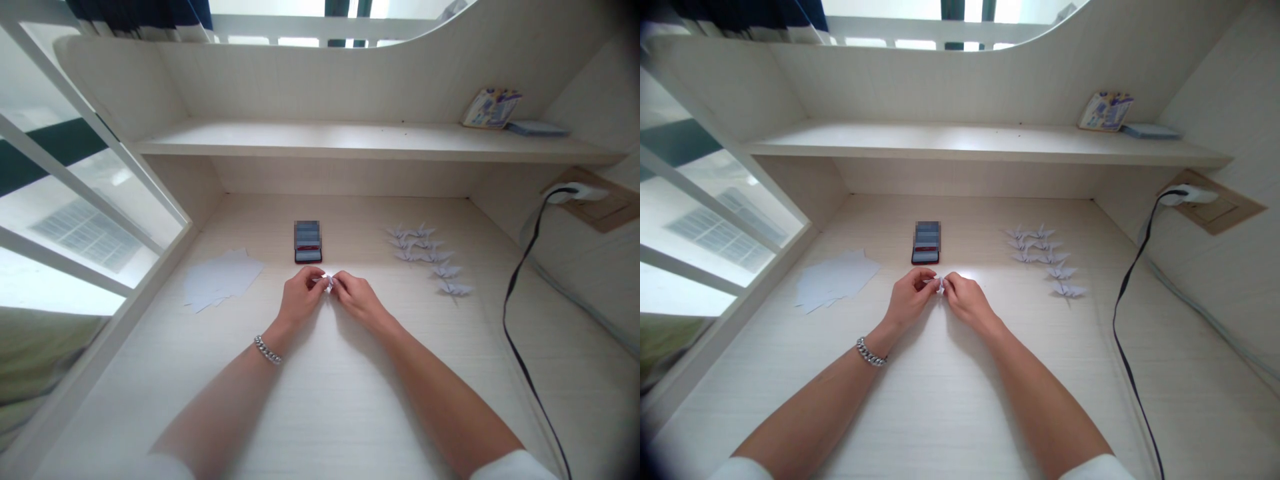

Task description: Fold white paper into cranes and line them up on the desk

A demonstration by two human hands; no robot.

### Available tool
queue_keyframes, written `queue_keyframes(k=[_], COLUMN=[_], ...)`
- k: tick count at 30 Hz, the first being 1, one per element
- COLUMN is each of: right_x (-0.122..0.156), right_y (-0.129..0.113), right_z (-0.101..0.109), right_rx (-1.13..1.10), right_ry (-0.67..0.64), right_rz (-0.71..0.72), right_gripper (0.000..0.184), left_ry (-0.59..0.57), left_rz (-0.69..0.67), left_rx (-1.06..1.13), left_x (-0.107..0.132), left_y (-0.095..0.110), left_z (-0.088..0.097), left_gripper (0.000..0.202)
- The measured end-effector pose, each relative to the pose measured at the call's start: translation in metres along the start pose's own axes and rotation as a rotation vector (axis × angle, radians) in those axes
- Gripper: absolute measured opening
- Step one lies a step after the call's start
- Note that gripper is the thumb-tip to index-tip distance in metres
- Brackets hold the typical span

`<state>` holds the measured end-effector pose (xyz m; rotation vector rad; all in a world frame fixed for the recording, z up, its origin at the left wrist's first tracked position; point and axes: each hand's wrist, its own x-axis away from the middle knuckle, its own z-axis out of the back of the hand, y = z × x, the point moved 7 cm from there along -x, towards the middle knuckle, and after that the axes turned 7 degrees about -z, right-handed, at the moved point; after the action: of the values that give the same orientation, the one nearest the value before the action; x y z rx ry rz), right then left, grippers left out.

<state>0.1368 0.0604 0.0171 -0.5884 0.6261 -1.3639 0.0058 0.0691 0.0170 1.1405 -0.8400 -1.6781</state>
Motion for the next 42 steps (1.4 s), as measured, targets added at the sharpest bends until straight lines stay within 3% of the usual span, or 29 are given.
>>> queue_keyframes(k=[6,10,16,27,36,42], right_x=[0.000,-0.001,-0.003,0.000,0.000,0.001], right_y=[0.006,0.008,0.010,0.005,0.006,0.009], right_z=[0.000,-0.003,-0.013,-0.011,-0.014,-0.017], right_rx=[-0.175,-0.355,-0.631,-0.698,-0.814,-0.958], right_ry=[-0.033,-0.099,-0.257,-0.359,-0.405,-0.368], right_rz=[-0.025,-0.036,-0.128,-0.184,-0.181,-0.269], right_gripper=[0.026,0.026,0.027,0.027,0.030,0.034], left_ry=[-0.129,-0.227,-0.256,-0.260,-0.376,-0.350], left_rz=[0.084,0.112,0.203,0.293,0.381,0.376], left_rx=[0.009,0.127,0.400,0.504,0.511,0.577], left_x=[-0.001,-0.002,-0.004,0.000,0.008,0.007], left_y=[-0.009,-0.011,-0.019,-0.017,-0.009,-0.007], left_z=[-0.005,-0.011,-0.016,-0.017,-0.024,-0.025], left_gripper=[0.028,0.029,0.027,0.025,0.030,0.030])
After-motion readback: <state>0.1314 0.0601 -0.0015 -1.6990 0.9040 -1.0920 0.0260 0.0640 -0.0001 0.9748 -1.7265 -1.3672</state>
